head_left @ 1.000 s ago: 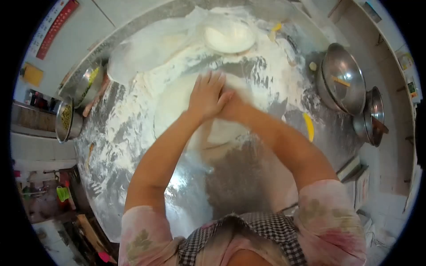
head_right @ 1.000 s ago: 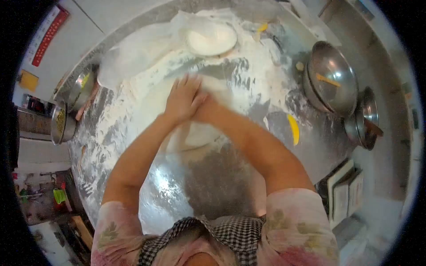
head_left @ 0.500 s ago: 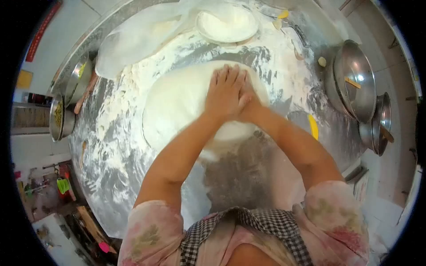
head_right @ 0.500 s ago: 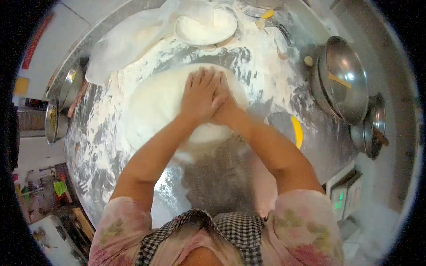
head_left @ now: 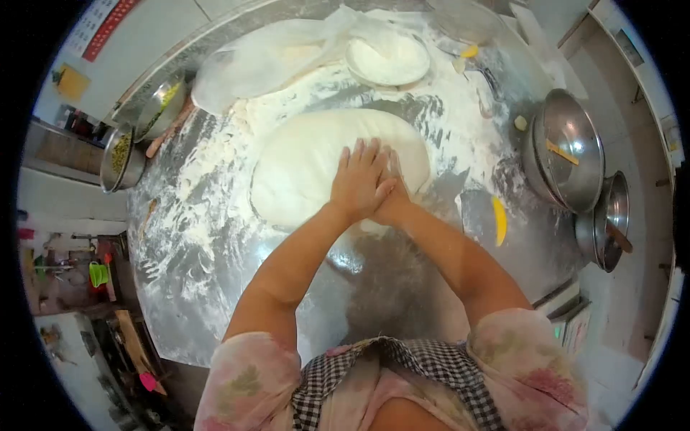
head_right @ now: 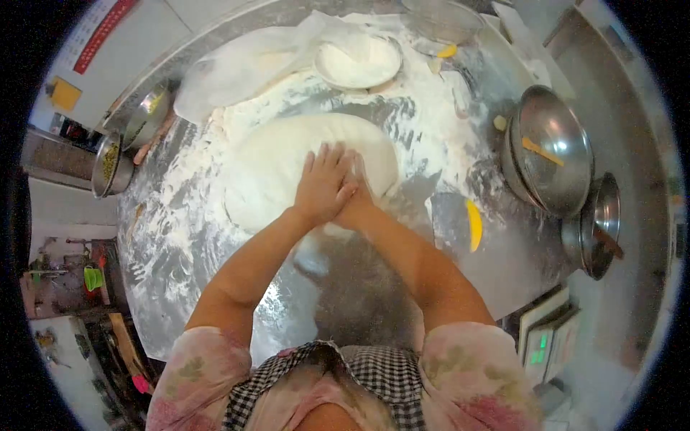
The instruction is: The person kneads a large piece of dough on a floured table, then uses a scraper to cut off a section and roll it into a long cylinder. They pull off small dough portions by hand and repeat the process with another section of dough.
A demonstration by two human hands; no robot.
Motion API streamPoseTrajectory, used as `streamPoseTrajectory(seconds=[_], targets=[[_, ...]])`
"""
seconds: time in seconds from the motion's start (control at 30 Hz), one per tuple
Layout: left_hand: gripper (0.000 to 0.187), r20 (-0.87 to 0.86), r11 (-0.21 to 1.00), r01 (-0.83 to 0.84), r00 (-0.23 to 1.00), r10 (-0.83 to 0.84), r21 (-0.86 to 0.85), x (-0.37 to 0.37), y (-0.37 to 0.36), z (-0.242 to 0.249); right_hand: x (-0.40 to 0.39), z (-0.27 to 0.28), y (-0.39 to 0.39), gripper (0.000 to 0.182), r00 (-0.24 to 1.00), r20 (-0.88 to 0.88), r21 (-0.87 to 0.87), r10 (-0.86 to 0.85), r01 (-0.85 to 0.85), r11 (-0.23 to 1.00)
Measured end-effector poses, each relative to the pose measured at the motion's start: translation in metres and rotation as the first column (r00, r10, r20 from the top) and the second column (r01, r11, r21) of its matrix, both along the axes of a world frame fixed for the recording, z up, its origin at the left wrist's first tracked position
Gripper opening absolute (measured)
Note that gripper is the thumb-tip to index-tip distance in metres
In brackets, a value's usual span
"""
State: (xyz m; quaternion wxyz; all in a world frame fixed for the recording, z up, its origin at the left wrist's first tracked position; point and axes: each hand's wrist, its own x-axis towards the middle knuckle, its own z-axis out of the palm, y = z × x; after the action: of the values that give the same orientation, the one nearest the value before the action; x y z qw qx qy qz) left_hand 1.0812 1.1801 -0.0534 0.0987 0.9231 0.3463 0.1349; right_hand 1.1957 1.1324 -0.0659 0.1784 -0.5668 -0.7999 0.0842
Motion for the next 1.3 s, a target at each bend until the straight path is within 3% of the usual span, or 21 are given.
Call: streamPoseTrajectory(seconds=[0.03, 0.17, 0.23, 0.33, 0.4, 0.43, 0.47, 0.5, 0.53, 0.6, 0.67, 0.7, 0.73, 0.83, 0.9, 1.0, 1.07, 1.13, 1.2, 1.3], targets=[[0.068, -0.021, 1.000, 0.009, 1.000, -0.010, -0.015, -0.002, -0.005, 0.001, -0.001, 0.001, -0.005, 0.062, 0.998, -0.067, -0.011, 0.005, -0.005, 1.000], [0.070, -0.127, 0.985, -0.152, 0.979, 0.161, 0.082, -0.048, -0.036, 0.002, -0.003, -0.001, -0.022, 0.065, 0.994, 0.093, -0.043, -0.054, 0.058, 0.997], [0.072, -0.097, 0.988, -0.130, 0.986, 0.138, 0.086, -0.047, -0.035, 0.000, 0.002, 0.012, -0.014, 0.064, 0.993, 0.109, -0.039, -0.035, 0.040, 0.998], [0.072, -0.096, 0.990, -0.114, 0.988, 0.122, 0.089, -0.056, -0.036, 0.008, 0.012, 0.028, -0.030, 0.063, 0.986, 0.157, -0.173, -0.046, 0.074, 0.982], [0.071, -0.113, 0.972, -0.195, 0.971, 0.210, 0.133, -0.078, -0.046, 0.007, 0.050, 0.039, -0.065, 0.062, 0.905, -0.134, -0.529, -0.405, 0.280, 0.801], [0.069, -0.114, 0.941, -0.274, 0.947, 0.300, 0.198, -0.099, -0.050, 0.003, 0.091, -0.001, -0.082, 0.061, 0.888, 0.220, -0.148, -0.404, 0.440, 0.886], [0.067, -0.111, 0.898, -0.347, 0.915, 0.387, 0.271, -0.119, -0.050, 0.000, 0.105, 0.069, -0.090, 0.058, 0.827, 0.154, -0.505, -0.541, 0.536, 0.676], [0.066, -0.061, 0.876, -0.420, 0.894, 0.445, 0.235, -0.140, -0.049, -0.003, 0.158, 0.000, -0.124, 0.049, 0.809, 0.146, -0.012, -0.569, 0.576, 0.817], [0.065, -0.013, 0.851, -0.488, 0.866, 0.500, 0.194, -0.160, -0.049, -0.009, 0.160, 0.023, -0.138, 0.043, 0.692, 0.230, 0.036, -0.684, 0.696, 0.717], [0.062, 0.136, 0.818, -0.573, 0.816, 0.561, 0.062, -0.179, -0.051, -0.021, 0.203, -0.014, -0.163, 0.040, 0.661, 0.405, -0.024, -0.632, 0.698, 0.715], [0.058, 0.333, 0.812, -0.574, 0.749, 0.574, -0.109, -0.192, -0.045, -0.034, 0.223, -0.029, -0.170, 0.034, 0.709, 0.258, -0.051, -0.656, 0.688, 0.724], [0.053, 0.420, 0.765, -0.617, 0.654, 0.629, -0.186, -0.190, -0.043, -0.038, 0.226, -0.031, -0.169, 0.032, 0.726, 0.184, -0.066, -0.662, 0.681, 0.729], [0.052, 0.440, 0.734, -0.625, 0.599, 0.669, -0.265, -0.190, -0.041, -0.037, 0.227, -0.026, -0.166, 0.031, 0.711, 0.108, -0.185, -0.695, 0.701, 0.689], [0.048, 0.533, 0.658, -0.609, 0.411, 0.740, -0.443, -0.192, -0.031, -0.038, 0.220, 0.002, -0.153, 0.028, 0.585, -0.141, -0.491, -0.799, 0.660, 0.569], [0.048, 0.529, 0.653, -0.590, 0.402, 0.747, -0.474, -0.195, -0.026, -0.040, 0.202, 0.031, -0.143, 0.027, 0.427, -0.339, -0.623, -0.839, 0.566, 0.540], [0.045, 0.543, 0.657, -0.569, 0.388, 0.745, -0.495, -0.200, -0.024, -0.043, 0.144, 0.072, -0.100, 0.037, 0.534, -0.442, -0.493, -0.720, 0.526, 0.693], [0.043, 0.542, 0.672, -0.570, 0.413, 0.732, -0.473, -0.203, -0.027, -0.037, 0.083, 0.103, -0.063, 0.036, 0.690, -0.445, -0.428, -0.570, 0.395, 0.813], [0.038, 0.554, 0.673, -0.581, 0.407, 0.727, -0.457, -0.204, -0.027, -0.043, 0.026, 0.115, -0.025, 0.038, 0.837, -0.378, -0.370, -0.395, 0.255, 0.893], [0.036, 0.552, 0.666, -0.564, 0.391, 0.737, -0.488, -0.203, -0.030, -0.041, -0.042, 0.134, 0.000, 0.036, 0.976, -0.164, -0.150, -0.146, 0.122, 0.981], [0.033, 0.553, 0.674, -0.562, 0.403, 0.729, -0.479, -0.204, -0.031, -0.039, -0.112, 0.138, 0.024, 0.030, 1.000, 0.002, -0.130, -0.012, 0.012, 0.991]])
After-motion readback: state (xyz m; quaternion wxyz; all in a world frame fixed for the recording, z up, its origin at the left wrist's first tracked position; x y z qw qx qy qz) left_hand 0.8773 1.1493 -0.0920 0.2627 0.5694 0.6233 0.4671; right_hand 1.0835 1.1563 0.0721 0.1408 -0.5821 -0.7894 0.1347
